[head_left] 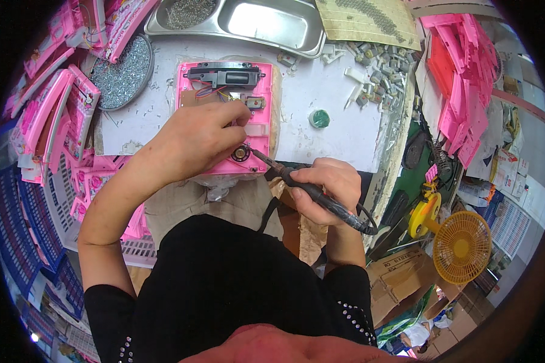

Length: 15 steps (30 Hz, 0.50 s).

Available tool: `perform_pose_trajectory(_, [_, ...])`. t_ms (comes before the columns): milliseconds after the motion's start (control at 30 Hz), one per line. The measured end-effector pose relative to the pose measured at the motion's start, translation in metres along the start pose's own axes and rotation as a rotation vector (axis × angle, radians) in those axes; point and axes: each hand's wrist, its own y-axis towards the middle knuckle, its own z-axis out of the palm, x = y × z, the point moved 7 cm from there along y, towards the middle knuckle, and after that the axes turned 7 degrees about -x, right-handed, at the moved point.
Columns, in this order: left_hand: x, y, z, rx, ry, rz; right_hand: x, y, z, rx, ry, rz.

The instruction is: Assembling a pink electronic toy by soldering internal wires and screwing the outer housing together at a workbench.

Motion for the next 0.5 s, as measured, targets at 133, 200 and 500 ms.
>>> perform_pose_trajectory(133, [-0.0004, -0.0005, 0.0004, 0.008, 0.007, 0.011, -0.0023, -0.0006, 0.0012, -0.01, 0.008, 0.01])
perform_pose_trajectory(200, [0.0002, -0.0018, 0.0014, 0.019, 0.019, 0.013, -0.0029, 0.0003, 0.0019, -0.006, 0.007, 0.017])
perform_pose_trajectory(500, [0.001, -0.0028, 0.0048, 0.014, 0.012, -0.001, -0.0013, 0.003, 0.0029, -0.002, 0.011, 0.009])
